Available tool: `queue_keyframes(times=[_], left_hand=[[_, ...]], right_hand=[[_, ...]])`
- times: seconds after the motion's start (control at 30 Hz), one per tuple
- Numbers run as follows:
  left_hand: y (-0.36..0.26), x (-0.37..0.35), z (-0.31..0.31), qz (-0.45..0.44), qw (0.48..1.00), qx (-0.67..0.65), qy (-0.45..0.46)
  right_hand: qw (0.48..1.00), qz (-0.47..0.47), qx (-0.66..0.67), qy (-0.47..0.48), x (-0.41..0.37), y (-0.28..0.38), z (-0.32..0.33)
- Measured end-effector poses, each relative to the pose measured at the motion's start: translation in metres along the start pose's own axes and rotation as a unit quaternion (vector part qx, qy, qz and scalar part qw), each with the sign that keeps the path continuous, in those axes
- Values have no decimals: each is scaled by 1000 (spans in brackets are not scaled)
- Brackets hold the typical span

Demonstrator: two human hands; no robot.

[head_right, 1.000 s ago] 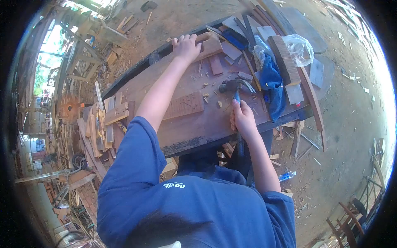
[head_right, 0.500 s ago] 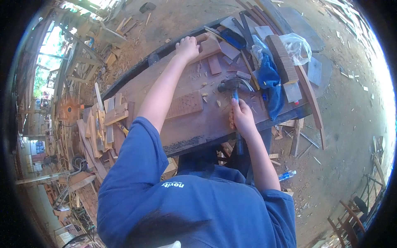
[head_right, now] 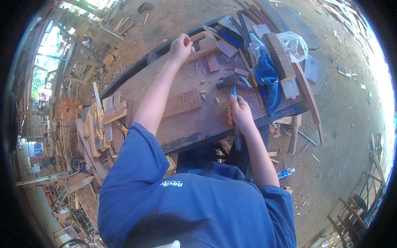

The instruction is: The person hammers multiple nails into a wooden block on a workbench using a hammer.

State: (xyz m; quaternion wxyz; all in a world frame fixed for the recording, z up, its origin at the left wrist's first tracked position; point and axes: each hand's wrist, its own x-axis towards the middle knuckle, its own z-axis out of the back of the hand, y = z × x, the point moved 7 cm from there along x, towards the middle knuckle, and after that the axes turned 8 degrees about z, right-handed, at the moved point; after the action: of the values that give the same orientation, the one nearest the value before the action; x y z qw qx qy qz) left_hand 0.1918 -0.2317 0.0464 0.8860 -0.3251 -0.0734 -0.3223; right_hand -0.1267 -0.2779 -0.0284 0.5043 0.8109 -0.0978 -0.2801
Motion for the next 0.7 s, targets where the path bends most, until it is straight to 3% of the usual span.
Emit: queue_keyframes(times=[0.03,0.27,0.33,0.43,0.57,0.63,0.7], left_hand=[[-1,-8,11,30,996,-85,-20],[6,-115,62,73,973,-216,-14],[26,-143,58,196,934,-297,33],[53,-160,51,216,902,-375,14],[66,-152,51,174,933,-313,-21],[61,-141,51,163,977,-135,2],[47,-122,54,168,981,-97,20]], right_hand=[[1000,1,9,2,0,-1,0],[1000,-7,11,-6,1,-6,2],[1000,-3,4,-2,3,-8,3],[1000,-10,7,-6,3,-9,3],[1000,9,-14,-12,3,-7,3],[1000,6,-16,-18,2,-6,5],[1000,-6,-4,-13,1,-5,3]])
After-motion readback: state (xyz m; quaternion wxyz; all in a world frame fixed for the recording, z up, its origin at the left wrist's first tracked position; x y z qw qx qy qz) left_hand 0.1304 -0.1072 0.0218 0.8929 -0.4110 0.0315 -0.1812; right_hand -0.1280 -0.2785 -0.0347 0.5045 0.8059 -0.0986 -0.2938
